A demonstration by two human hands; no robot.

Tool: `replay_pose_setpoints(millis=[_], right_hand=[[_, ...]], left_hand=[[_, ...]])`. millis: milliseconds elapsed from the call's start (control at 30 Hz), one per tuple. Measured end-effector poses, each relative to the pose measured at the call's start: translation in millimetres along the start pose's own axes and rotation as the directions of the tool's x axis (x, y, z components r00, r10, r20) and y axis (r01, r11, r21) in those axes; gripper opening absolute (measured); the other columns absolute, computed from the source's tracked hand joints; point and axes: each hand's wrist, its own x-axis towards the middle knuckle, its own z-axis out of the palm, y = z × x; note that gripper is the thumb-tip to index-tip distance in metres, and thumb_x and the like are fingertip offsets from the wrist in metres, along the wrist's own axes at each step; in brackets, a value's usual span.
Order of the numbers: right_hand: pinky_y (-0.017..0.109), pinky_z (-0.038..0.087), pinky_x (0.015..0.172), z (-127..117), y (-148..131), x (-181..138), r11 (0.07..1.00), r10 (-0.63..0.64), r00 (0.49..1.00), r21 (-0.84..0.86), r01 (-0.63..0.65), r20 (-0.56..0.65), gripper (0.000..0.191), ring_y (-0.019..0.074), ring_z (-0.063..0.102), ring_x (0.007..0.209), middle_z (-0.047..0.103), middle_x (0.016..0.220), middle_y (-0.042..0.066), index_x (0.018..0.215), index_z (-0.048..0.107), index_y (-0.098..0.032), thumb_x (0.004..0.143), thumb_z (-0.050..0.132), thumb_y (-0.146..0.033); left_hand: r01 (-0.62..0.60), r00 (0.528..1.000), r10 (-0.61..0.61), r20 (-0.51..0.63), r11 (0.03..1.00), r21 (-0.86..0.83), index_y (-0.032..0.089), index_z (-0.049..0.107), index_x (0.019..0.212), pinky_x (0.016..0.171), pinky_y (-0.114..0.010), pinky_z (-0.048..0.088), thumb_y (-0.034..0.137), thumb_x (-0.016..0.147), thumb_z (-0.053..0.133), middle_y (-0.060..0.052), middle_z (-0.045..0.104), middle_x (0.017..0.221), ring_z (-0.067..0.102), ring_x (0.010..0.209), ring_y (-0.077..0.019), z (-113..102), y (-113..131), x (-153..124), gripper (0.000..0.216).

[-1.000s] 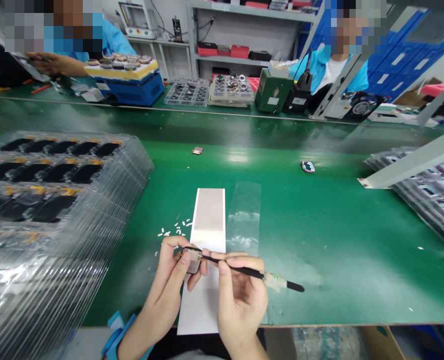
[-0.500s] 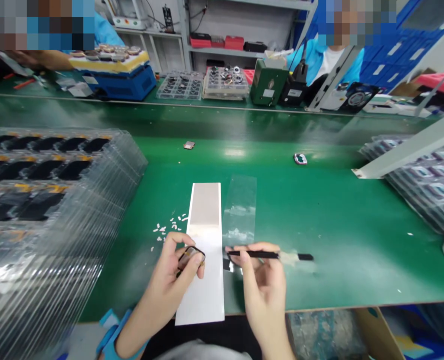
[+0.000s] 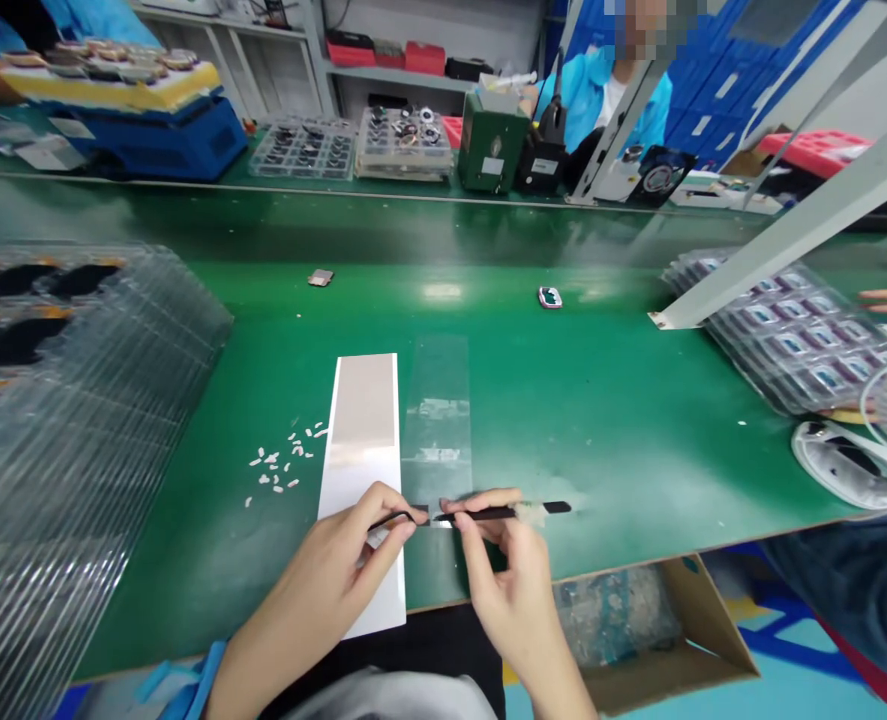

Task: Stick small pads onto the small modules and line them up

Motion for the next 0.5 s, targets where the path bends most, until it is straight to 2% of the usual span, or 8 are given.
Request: replay_pose_setpoints(millis=[200, 500], right_hand=[[0.034, 0.065, 0.081, 2.2, -1.8, 1.8, 1.0, 0.009, 1.0, -0.001, -0.009, -0.003, 0.002, 0.0223, 0.077, 0.09, 0.07, 0.098, 0.008, 0.094, 0.065, -0.019, 0.092, 0.064, -0.019], [0.033, 0.064, 0.085, 1.7, 2.6, -1.9, 0.997, 0.053, 0.999, 0.057, -0.052, -0.012, 0.003, 0.0202, 0.077, 0.091, 0.068, 0.099, 0.005, 0.094, 0.063, -0.021, 0.093, 0.063, -0.019]], left_hand=[[0.021, 1.0, -0.021, -0.016, 1.0, 0.007, 0.024, 0.048, 0.098, 0.07, -0.029, 0.043, 0.031, 0.104, 0.039, -0.001, 0.065, 0.09, 0.066, 0.079, -0.0212, -0.4, -1.8, 1.6, 0.013], [0.013, 0.999, -0.013, -0.031, 1.0, -0.009, 0.024, 0.05, 0.098, 0.069, -0.029, 0.046, 0.03, 0.103, 0.043, -0.002, 0.066, 0.092, 0.067, 0.078, -0.0204, 1.2, -1.4, 2.3, 0.011]])
